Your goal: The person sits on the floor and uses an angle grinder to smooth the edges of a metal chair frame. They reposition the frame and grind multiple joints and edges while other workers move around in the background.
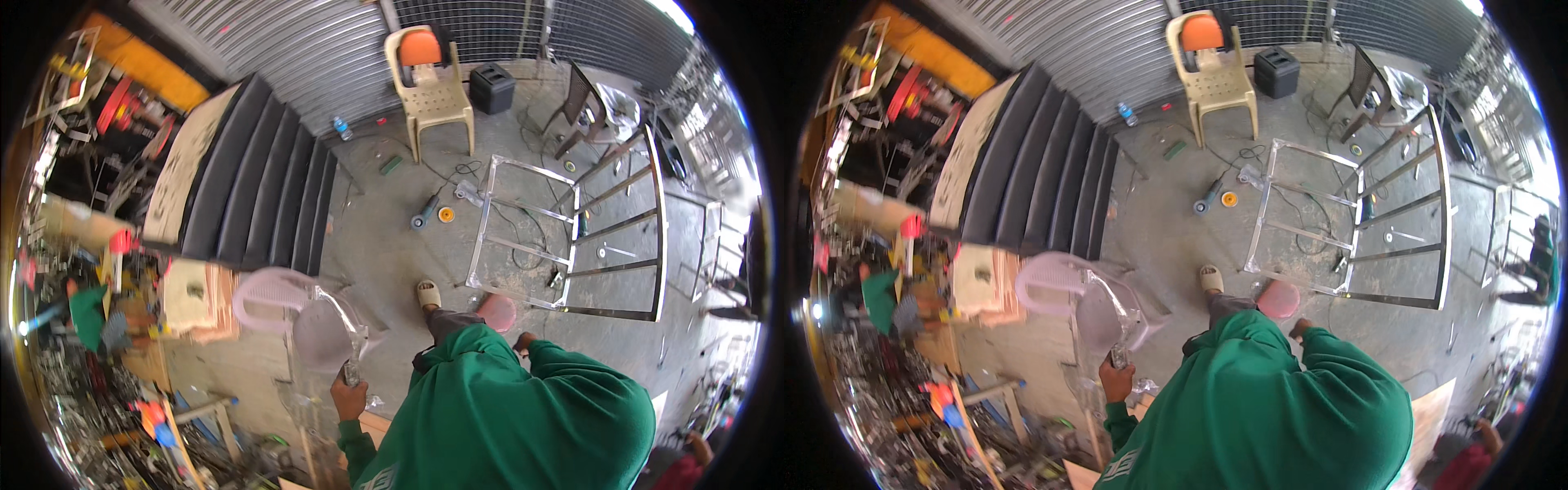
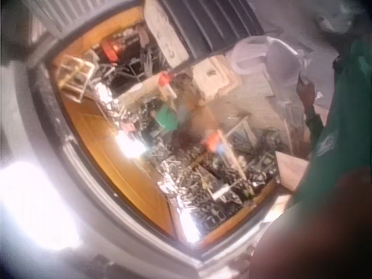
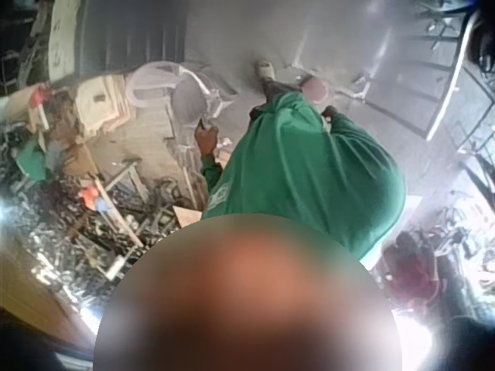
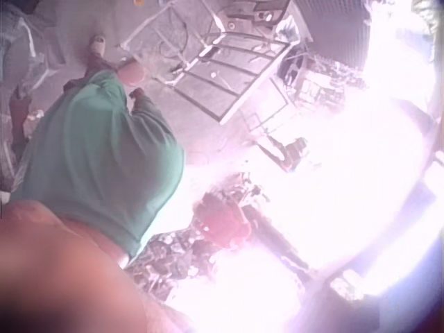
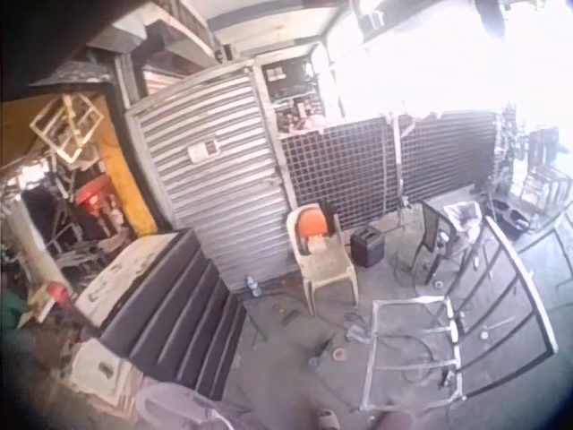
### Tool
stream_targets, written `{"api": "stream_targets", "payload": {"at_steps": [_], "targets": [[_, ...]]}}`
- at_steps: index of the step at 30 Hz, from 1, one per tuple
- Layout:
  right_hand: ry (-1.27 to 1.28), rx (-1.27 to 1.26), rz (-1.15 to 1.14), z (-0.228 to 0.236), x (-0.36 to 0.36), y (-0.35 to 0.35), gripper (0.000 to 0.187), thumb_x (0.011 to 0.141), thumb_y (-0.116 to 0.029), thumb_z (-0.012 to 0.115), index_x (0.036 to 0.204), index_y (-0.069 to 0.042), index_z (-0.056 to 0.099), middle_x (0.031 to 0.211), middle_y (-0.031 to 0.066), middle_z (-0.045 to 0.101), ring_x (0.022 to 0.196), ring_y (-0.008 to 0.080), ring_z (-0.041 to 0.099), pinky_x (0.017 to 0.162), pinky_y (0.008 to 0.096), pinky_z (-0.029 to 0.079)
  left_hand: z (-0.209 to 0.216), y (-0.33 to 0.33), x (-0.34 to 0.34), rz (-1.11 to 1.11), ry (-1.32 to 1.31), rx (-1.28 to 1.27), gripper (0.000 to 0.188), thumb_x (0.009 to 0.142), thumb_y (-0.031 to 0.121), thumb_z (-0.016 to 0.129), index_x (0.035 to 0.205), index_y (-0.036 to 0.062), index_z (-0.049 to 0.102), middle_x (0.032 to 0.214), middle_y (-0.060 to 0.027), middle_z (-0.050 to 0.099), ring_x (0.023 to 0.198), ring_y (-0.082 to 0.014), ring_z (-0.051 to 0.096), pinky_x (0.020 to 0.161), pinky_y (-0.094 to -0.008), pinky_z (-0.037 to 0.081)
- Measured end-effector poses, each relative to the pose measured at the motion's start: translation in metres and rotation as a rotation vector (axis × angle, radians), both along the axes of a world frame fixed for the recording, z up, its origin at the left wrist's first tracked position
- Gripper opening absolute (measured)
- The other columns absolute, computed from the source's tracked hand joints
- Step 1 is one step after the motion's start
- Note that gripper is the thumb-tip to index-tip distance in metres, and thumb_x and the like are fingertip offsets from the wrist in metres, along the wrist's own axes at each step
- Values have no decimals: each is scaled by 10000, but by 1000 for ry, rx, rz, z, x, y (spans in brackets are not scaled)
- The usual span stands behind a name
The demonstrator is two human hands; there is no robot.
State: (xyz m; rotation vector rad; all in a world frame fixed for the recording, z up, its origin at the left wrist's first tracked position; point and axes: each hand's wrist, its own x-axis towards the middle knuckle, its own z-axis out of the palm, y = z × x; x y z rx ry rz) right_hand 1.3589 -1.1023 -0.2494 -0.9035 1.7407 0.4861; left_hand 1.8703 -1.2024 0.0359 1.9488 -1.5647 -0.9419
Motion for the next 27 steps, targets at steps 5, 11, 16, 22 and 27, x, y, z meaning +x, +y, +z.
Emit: {"api": "stream_targets", "payload": {"at_steps": [5, 11, 16, 22, 27], "targets": [[108, -759, 124, 51, 63, -182, 312, 882, -359, 671, 983, -73, 746, 890, 172, 737, 898, 371, 698, 772, 505, 543, 41, -166, -9, -288, -42, -24, 455, 726, 134, 703, 1156, -11, 726, 978, -268, 729, 928, -454, 706, 855, -490, 544], [-428, -781, -700, 107, 68, -298, 349, 913, -319, 677, 1100, -27, 717, 976, 249, 745, 925, 387, 741, 818, 483, 582, 48, -330, -56, -495, 10, -206, 599, 719, 104, 680, 1308, -7, 657, 1071, -247, 744, 979, -421, 723, 897, -455, 549], [58, -750, -883, 82, 43, -250, 346, 894, -298, 685, 1072, -10, 755, 1021, 240, 755, 954, 383, 742, 854, 465, 578, 36, -454, -91, -644, 59, -62, 622, 690, 92, 676, 1307, 16, 672, 1072, -240, 745, 977, -405, 728, 882, -445, 553], [331, -436, -1230, 95, 94, -172, 343, 864, -290, 672, 1064, -29, 772, 1027, 231, 755, 1012, 407, 724, 903, 468, 577, -3, -604, -125, -876, -26, -23, 469, 682, 129, 697, 1132, -2, 720, 951, -238, 737, 909, -450, 705, 842, -476, 546], [126, -340, -1651, 115, 171, -224, 279, 890, -197, 713, 1100, -14, 739, 832, 100, 748, 663, 200, 740, 560, 353, 600, -22, -708, -159, -994, 14, -138, 375, 680, 185, 729, 994, -21, 720, 909, -266, 729, 877, -483, 686, 819, -517, 536]]}}
